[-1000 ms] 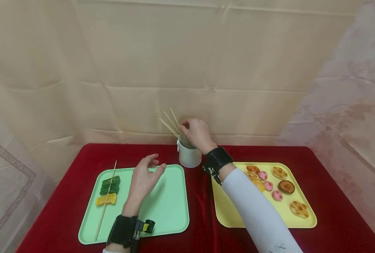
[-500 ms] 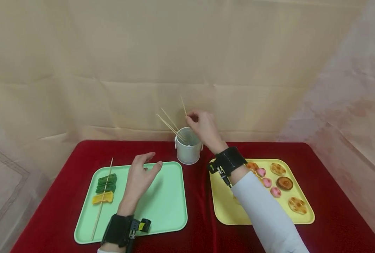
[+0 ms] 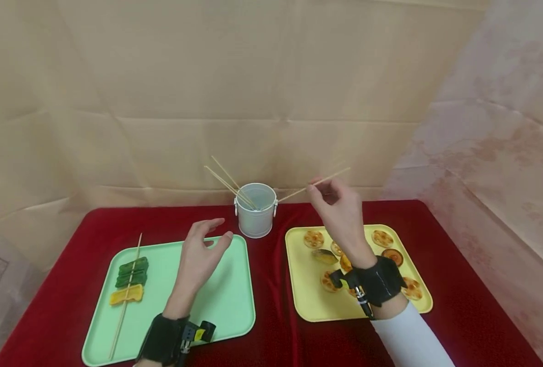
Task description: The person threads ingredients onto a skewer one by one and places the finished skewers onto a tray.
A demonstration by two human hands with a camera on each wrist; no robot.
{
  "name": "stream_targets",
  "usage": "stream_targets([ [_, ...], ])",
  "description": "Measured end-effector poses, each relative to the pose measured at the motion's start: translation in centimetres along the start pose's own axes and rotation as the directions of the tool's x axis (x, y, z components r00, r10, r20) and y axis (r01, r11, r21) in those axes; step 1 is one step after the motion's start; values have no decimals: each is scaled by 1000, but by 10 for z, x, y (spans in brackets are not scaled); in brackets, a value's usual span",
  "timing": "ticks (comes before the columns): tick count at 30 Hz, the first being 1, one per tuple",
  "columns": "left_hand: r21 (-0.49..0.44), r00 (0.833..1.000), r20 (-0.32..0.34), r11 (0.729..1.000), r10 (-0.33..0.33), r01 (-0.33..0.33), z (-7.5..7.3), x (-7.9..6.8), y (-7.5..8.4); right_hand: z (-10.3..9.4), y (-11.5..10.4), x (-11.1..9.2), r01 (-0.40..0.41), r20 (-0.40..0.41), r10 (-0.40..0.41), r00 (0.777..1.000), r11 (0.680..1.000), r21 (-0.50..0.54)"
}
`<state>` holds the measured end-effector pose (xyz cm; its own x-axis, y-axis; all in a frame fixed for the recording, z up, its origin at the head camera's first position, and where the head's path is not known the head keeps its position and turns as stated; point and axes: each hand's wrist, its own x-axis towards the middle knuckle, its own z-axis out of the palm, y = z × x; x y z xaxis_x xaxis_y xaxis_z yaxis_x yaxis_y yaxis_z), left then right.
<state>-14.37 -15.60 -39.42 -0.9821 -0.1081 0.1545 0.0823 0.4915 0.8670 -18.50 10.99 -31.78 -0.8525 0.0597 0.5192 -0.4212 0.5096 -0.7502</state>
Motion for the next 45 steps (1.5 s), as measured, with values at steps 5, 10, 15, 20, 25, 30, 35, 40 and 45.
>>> stream_targets([
  [5, -79, 1000, 24, 997, -18, 19, 16, -6, 6, -11, 17, -26, -97, 31, 96, 995, 994, 55],
  [10, -168, 998, 42, 985, -41, 47, 34, -13, 13, -14, 31, -43, -158, 49, 152, 987, 969, 188],
  [15, -417, 993, 99, 903, -68, 103, 49, -19, 16, -5, 37, -58, -245, 95, 226, 969, 904, 350],
  [20, -730, 974, 219, 652, -59, 203, 65, -23, 18, 8, 39, -69, -373, 173, 334, 926, 754, 540],
  [25, -870, 959, 262, 405, -104, 282, 78, -25, 20, 20, 39, -76, -442, 224, 396, 890, 635, 633],
  [30, -911, 957, 246, 300, -153, 282, 86, -24, 23, 28, 39, -82, -453, 239, 403, 883, 604, 656],
  [35, -927, 959, 213, 270, -188, 259, 88, -22, 24, 31, 40, -83, -468, 268, 393, 880, 614, 636],
  [40, -932, 964, 180, 281, -196, 231, 84, -20, 23, 25, 42, -81, -461, 295, 357, 886, 613, 642],
  [45, -921, 982, 104, 356, -158, 155, 70, -12, 20, 12, 50, -76, -432, 261, 345, 902, 690, 581],
])
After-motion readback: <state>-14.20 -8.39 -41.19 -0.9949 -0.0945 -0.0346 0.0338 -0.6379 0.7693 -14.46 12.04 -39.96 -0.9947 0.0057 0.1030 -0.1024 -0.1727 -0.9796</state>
